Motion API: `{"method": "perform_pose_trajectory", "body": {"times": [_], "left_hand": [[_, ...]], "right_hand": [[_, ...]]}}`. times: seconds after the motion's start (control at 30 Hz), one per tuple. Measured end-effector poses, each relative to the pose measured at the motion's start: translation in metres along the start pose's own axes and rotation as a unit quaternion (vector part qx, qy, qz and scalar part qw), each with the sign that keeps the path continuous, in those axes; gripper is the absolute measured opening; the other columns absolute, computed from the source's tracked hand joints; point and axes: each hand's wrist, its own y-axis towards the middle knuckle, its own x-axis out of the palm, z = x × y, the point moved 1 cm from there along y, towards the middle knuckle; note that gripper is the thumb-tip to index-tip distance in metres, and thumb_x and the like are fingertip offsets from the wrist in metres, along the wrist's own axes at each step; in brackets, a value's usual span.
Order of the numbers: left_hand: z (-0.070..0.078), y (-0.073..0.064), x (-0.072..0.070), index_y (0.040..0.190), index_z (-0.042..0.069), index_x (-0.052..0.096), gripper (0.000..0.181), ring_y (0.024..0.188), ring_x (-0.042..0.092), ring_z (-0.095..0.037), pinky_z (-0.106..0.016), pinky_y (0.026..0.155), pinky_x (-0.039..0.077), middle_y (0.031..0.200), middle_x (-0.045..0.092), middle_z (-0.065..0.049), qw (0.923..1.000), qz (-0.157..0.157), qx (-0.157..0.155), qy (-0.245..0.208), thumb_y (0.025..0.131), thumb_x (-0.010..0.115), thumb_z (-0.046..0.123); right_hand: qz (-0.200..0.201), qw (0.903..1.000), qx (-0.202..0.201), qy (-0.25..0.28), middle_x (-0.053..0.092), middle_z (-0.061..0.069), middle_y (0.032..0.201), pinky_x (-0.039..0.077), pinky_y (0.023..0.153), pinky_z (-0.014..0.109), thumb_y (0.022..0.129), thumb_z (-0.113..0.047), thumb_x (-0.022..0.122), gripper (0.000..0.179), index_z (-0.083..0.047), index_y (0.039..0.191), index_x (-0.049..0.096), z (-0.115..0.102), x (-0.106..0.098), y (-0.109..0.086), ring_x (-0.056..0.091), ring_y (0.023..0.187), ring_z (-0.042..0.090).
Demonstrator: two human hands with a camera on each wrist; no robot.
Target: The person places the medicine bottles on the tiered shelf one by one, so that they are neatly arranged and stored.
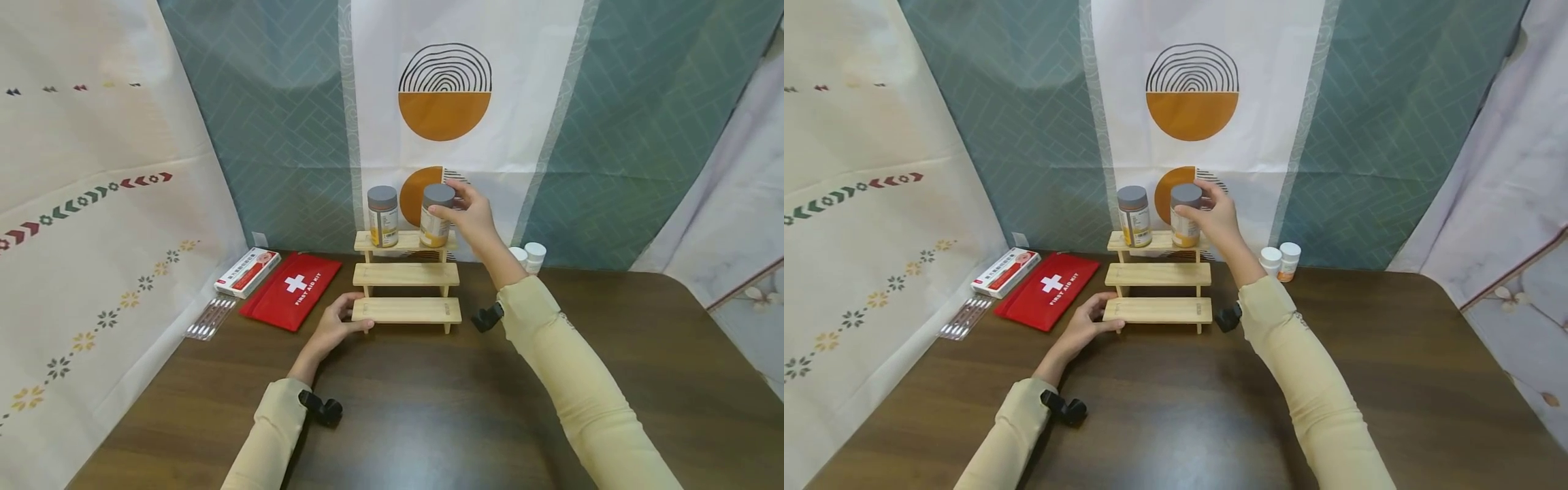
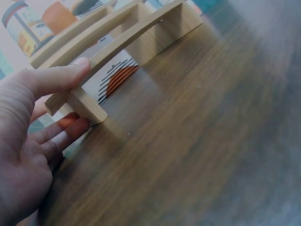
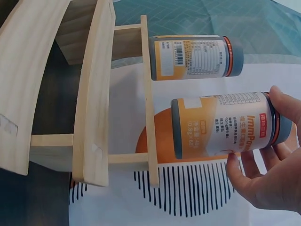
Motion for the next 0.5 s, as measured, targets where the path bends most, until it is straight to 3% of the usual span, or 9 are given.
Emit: {"method": "perform_pose_trajectory", "body": {"times": [0.5], "left_hand": [[-0.002,0.001,0.000,0.133,0.006,0.052,0.057,0.097,0.058,-0.018,-0.027,0.079,0.046,0.122,0.059,-0.020,1.0000,-0.001,0.005,-0.003,0.081,0.076,0.006]], "right_hand": [[-0.003,0.9999,0.014,0.001,0.047,0.009,0.146,0.043,0.106,0.041,0.086,-0.016,0.074,0.067,-0.015,0.145,0.044,0.001,0.011,0.023,0.049,0.131,0.026]]}}
